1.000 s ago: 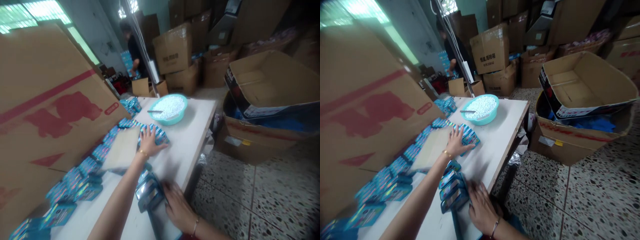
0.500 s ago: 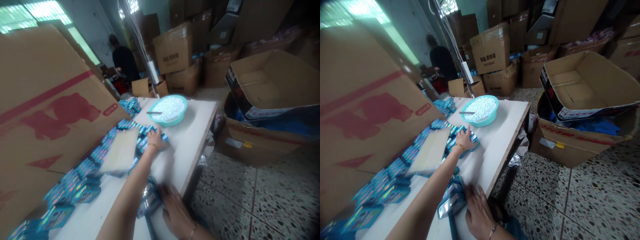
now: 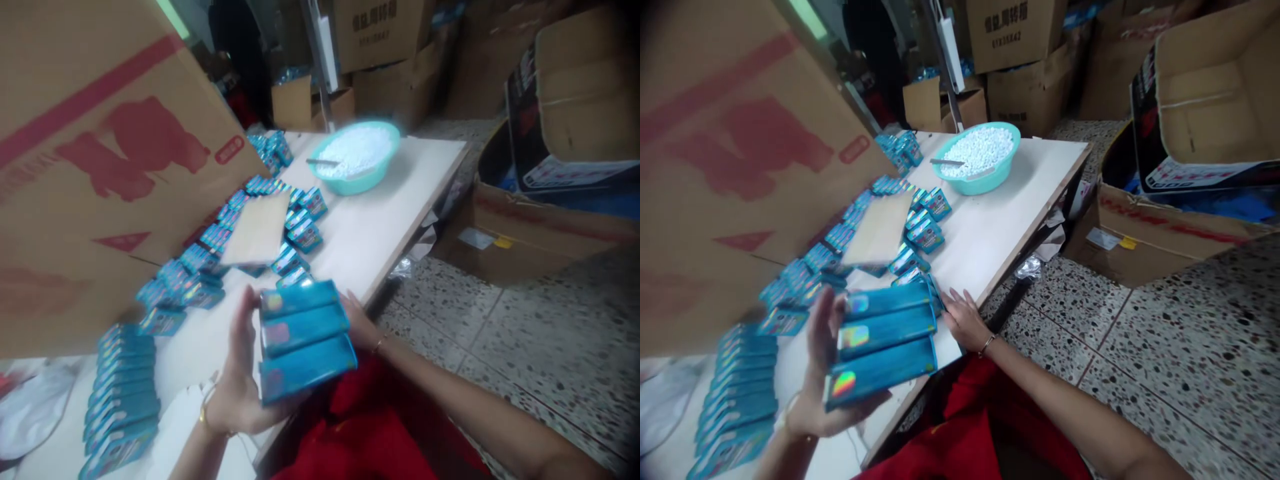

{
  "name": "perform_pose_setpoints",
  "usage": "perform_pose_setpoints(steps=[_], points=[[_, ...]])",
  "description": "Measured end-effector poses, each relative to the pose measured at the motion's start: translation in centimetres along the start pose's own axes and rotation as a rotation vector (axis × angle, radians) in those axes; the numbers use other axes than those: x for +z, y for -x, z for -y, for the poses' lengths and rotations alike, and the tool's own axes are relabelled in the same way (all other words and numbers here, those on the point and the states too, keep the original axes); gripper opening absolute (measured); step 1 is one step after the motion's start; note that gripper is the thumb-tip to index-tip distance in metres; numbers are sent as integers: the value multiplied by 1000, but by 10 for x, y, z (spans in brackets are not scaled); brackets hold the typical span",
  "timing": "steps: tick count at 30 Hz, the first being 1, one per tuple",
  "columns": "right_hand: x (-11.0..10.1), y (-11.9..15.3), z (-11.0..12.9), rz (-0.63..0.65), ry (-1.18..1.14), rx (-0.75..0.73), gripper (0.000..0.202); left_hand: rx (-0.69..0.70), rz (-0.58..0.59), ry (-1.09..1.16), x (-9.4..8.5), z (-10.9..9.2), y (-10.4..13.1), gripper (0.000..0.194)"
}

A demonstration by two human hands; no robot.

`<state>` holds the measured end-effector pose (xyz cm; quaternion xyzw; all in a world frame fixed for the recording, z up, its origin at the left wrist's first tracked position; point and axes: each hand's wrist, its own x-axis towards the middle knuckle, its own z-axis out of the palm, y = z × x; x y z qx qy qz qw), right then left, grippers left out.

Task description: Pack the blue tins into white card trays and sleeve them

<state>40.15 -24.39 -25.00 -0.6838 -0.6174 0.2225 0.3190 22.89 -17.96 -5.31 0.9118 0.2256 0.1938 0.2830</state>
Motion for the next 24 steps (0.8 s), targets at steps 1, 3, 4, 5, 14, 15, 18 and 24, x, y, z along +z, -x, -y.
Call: perform_pose_setpoints(steps=[1, 3, 4, 5, 14, 15, 18, 24], points=[[0, 0, -2, 12, -17, -8, 52, -30, 2, -2, 8, 5, 17, 117], [1, 0, -7, 35, -67, -22, 51, -28, 26, -36, 28, 17, 37, 111], [2, -1, -10, 45, -95, -25, 51, -4, 42, -66, 37, 23, 40, 108], [3, -1, -12, 51, -122, -26, 50, 22, 62, -104, 44, 28, 41, 105], [2, 0, -12, 49, -108, -45, 48, -68, 248, -553, 61, 18, 26, 92], [2, 1, -11, 54, -97, -45, 48, -81, 277, -593, 63, 14, 23, 92], [0, 2, -8, 65, -51, -38, 48, -110, 356, -663, 67, 7, 14, 97], [-3, 4, -3, 76, 30, -30, 50, -116, 443, -728, 65, 5, 3, 98]])
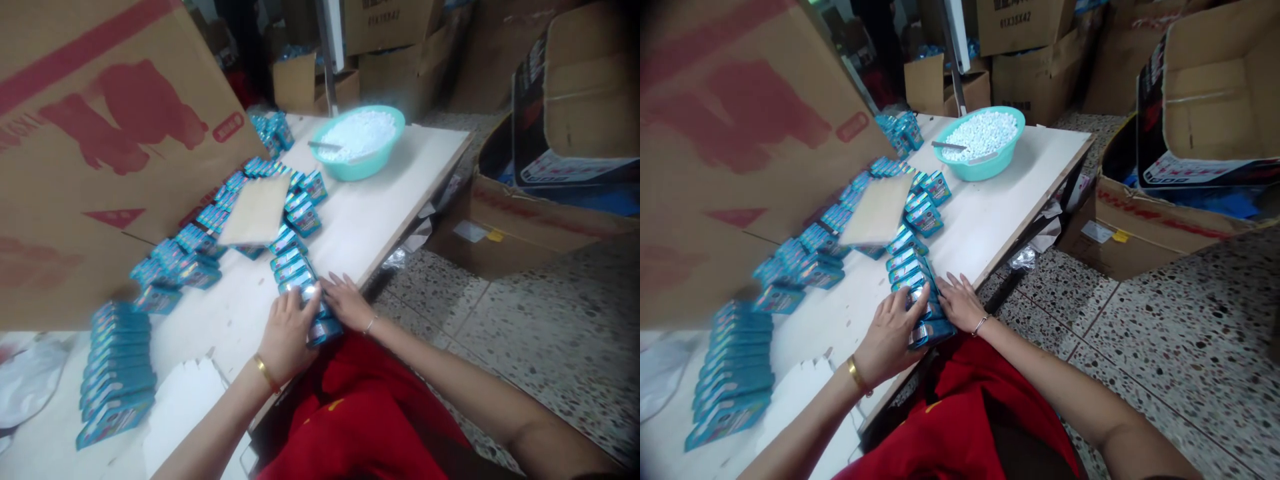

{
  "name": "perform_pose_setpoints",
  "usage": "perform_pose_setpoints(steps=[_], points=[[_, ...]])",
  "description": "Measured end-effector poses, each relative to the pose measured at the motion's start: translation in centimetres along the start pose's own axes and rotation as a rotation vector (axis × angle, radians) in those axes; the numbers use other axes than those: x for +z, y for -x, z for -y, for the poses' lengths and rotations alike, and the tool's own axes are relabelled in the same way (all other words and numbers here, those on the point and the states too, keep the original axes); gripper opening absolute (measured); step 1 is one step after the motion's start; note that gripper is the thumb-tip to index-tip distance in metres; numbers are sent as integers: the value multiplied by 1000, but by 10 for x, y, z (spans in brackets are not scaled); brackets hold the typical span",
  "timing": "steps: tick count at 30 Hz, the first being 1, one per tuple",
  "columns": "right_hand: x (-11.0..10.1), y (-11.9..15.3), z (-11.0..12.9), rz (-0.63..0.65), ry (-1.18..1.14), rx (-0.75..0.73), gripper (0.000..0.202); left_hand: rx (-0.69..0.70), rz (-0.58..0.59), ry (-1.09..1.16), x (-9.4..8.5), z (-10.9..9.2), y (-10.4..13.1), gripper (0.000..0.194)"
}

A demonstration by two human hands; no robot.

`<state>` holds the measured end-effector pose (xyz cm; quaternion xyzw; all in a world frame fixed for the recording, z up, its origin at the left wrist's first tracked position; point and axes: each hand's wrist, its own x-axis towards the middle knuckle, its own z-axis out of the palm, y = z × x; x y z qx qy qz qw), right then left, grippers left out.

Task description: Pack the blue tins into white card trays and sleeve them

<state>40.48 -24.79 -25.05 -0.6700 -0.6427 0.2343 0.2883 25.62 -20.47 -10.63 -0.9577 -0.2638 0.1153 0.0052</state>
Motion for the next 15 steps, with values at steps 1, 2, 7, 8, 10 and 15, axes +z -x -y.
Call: perform_pose_setpoints(steps=[1, 2, 7, 8, 10, 15], points=[[0, 0, 1, 2, 8, 4, 50, -9, 12, -8, 0, -1, 0, 97], [0, 0, 2, 5, 15, 8, 50, -21, 17, -13, 0, -2, 0, 96], [0, 7, 9, -8, 61, 28, 52, -42, -49, -5, 13, -5, 7, 87], [0, 9, 11, 1, 78, 25, 53, -37, -47, 6, 17, -3, 9, 86], [-2, 13, 14, 34, 122, 9, 60, -38, -10, 28, 23, -1, 12, 85], [-4, 18, 21, 98, 216, 18, 68, -119, 40, -47, 22, -8, 14, 73]])
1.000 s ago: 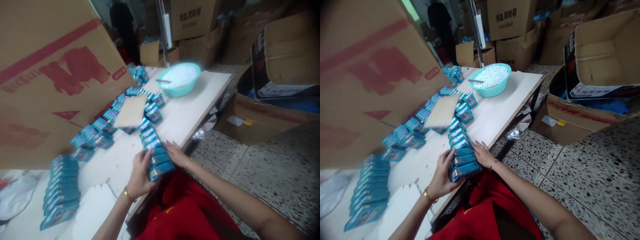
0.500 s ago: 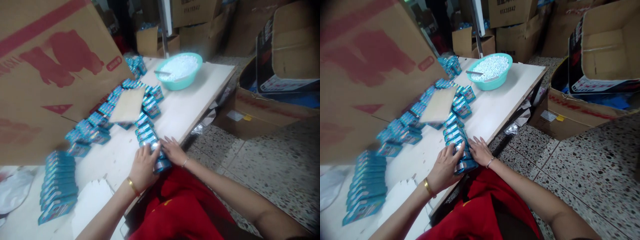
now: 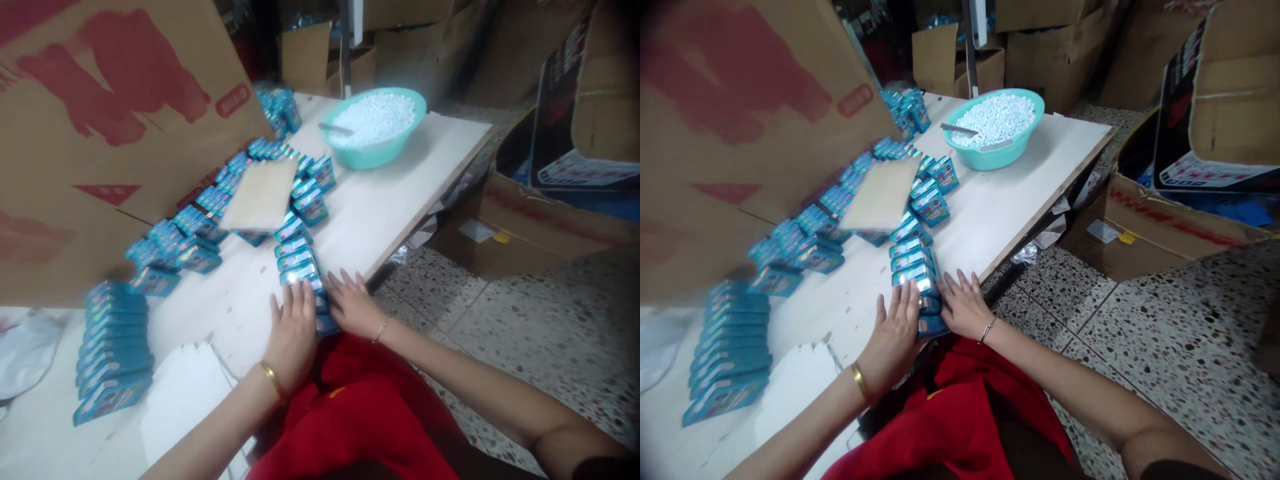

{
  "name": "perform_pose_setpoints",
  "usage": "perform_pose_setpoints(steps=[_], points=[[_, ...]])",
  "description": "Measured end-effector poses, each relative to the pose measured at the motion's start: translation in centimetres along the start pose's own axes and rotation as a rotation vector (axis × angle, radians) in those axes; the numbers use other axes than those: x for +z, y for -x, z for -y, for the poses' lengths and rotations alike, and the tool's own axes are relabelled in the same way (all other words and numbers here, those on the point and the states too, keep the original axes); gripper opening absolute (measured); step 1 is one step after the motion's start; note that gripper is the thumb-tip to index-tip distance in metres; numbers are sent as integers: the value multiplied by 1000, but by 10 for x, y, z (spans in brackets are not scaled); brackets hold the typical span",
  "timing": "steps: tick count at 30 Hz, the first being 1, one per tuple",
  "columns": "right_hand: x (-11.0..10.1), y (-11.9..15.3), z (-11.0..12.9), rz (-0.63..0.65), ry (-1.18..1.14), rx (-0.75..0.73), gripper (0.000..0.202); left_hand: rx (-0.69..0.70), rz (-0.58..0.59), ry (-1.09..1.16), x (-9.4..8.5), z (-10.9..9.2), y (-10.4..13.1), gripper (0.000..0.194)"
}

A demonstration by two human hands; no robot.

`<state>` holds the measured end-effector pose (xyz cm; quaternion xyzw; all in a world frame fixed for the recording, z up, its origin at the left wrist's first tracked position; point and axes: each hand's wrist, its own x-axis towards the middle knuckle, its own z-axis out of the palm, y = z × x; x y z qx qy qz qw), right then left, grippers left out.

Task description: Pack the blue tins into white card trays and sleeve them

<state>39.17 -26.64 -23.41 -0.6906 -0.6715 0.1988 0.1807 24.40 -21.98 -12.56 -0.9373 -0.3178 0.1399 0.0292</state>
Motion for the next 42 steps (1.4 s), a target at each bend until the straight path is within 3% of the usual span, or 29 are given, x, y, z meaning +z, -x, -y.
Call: perform_pose_setpoints(steps=[6, 10, 14, 18, 22, 24, 28, 33, 35, 37, 39, 42], points=[[0, 2, 8, 42, 28, 7, 63, 45, -9, 41, 5, 5, 3, 79], [-3, 3, 16, 54, 30, 45, 61, -39, -33, 22, 12, 11, 9, 75], [-5, 3, 21, 43, 22, 78, 62, -96, 29, -12, 3, -1, 10, 65], [0, 6, 19, 65, 16, 58, 62, -153, -48, -43, 2, -19, 3, 60], [7, 9, 14, 86, -40, -7, 61, -3, -131, -14, 16, -18, -3, 58], [9, 10, 13, 77, -134, -27, 62, 55, -148, 51, 21, -11, 0, 69], [14, 14, 22, 79, -283, -46, 64, 37, -193, 102, 30, -6, 23, 100], [36, 20, 55, 166, -312, -187, 70, -128, -317, -13, 57, 3, 68, 81], [39, 9, 70, 209, -300, -279, 68, -183, -349, -54, 69, 20, 82, 76], [28, -17, 82, 166, -270, -351, 56, -227, -350, -58, 77, 44, 90, 76], [4, -60, 88, 12, -223, -377, 41, -262, -336, -29, 78, 68, 96, 80], [-45, -148, 85, -225, -111, -349, 30, -283, -357, 63, 70, 92, 101, 86]])
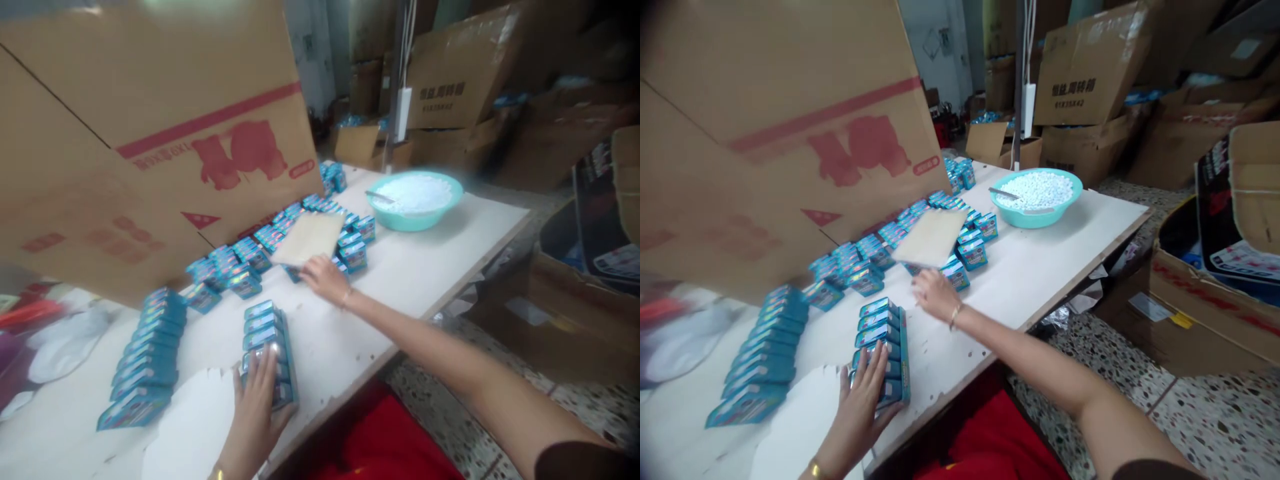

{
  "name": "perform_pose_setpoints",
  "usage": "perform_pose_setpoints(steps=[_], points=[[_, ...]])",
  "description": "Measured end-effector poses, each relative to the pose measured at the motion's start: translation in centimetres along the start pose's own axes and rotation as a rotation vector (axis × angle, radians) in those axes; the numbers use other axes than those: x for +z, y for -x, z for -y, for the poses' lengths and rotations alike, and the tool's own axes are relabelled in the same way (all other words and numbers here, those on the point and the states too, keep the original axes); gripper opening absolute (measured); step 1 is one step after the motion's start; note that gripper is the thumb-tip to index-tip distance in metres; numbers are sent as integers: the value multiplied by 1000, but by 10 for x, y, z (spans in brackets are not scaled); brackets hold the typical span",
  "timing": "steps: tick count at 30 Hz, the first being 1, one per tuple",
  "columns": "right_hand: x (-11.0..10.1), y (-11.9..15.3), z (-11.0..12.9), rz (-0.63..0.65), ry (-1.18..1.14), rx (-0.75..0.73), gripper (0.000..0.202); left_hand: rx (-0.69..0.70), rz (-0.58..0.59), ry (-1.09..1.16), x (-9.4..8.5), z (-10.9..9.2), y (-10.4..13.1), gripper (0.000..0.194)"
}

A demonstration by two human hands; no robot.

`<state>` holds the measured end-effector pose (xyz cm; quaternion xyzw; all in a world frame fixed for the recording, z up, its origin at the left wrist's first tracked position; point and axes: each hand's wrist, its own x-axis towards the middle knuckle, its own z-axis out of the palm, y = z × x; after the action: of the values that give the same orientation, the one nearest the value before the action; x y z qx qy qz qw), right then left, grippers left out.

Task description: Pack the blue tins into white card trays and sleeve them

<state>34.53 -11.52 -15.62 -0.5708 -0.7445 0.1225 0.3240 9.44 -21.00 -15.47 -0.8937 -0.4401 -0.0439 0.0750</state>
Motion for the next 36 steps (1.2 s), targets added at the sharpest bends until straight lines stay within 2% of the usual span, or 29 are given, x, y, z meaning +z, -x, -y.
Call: perform_pose_setpoints(steps=[2, 4, 6, 8, 13, 18, 20, 29, 33, 36], points=[[-16, -57, -26, -77, 149, 94, 28, -28, -50, 86, -8, 3, -3, 83], [-21, -101, -52, -2, 260, 213, 31, -52, -124, 168, -14, -2, -5, 75], [-17, -129, -73, 75, 293, 259, 31, -24, -157, 241, -15, -9, -8, 70], [-8, -143, -87, 121, 298, 259, 24, 44, -136, 306, -11, -14, -12, 70], [7, -148, -100, 154, 337, 231, 18, 147, -51, 416, 0, -13, -24, 71], [9, -147, -102, 173, 363, 201, 28, 198, 66, 487, -11, -16, -30, 67], [10, -150, -103, 184, 371, 195, 27, 239, 98, 494, -15, -19, -32, 65], [8, -154, -97, 195, 375, 199, 25, 263, 147, 588, -8, -24, -39, 58], [7, -155, -94, 176, 350, 215, 27, 209, 246, 717, -10, -30, -41, 56], [-4, -156, -89, 156, 312, 226, 29, -5, 248, 873, -9, -37, -45, 50]])
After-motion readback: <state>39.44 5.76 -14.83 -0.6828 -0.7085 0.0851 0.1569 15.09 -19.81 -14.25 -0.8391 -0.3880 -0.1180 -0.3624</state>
